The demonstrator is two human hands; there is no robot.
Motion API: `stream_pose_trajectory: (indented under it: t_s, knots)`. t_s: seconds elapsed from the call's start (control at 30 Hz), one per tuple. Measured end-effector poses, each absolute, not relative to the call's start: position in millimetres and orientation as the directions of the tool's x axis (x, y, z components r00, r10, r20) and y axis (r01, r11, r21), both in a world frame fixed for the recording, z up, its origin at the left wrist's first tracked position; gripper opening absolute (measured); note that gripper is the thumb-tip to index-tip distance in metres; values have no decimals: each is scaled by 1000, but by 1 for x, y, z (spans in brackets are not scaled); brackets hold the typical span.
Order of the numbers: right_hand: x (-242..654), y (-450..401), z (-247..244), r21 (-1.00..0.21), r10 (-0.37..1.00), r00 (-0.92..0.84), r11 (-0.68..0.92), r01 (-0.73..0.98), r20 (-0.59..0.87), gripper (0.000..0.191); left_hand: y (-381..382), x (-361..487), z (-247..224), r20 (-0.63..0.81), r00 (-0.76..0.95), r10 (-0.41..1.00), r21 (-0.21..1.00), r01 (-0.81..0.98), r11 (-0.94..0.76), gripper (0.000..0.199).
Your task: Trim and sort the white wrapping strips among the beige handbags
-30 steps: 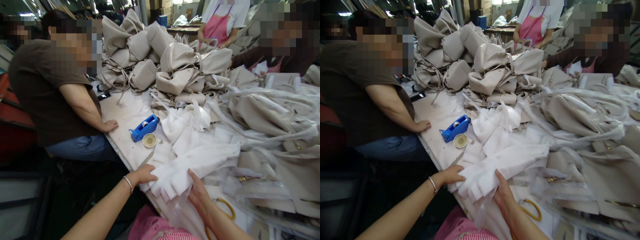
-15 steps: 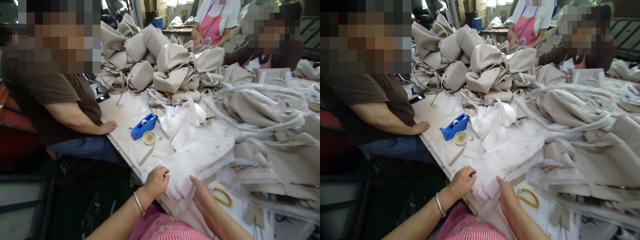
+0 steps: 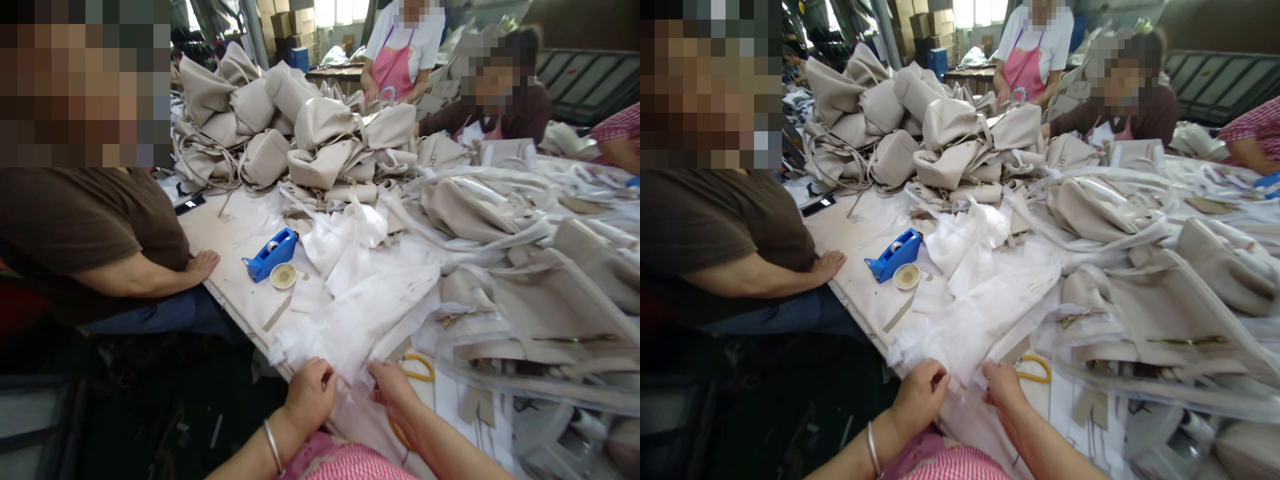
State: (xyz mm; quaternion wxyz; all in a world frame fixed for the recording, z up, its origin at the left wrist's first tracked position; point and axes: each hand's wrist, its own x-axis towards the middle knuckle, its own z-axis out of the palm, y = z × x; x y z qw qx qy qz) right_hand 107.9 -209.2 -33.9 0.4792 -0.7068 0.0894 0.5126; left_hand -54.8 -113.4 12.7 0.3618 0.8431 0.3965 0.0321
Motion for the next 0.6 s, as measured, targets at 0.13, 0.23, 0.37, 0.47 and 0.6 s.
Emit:
stream_pose_trajectory:
  t_s: [0.13, 0.23, 0.37, 0.47, 0.6]
  knots:
    - [104, -211, -35, -610, 377, 481, -532, -587, -792, 15, -126, -49, 11, -182, 720, 669, 711, 566, -416, 16]
    - [104, -209, -31, -637, 404, 493, -508, -580, -770, 14, -130, -32, 10, -158, 774, 613, 778, 480, -405, 18]
    - [110, -205, -22, -718, 535, 484, -440, -540, -692, 17, -134, -14, -1, -345, 767, 540, 864, 485, -137, 52]
    - [113, -202, -14, -767, 623, 455, -449, -459, -637, 22, -129, -9, -8, -493, 756, 431, 867, 468, 171, 73]
    - [110, -202, -16, -753, 644, 399, -496, -432, -653, 23, -113, -14, 1, -508, 831, 228, 816, 379, 436, 76]
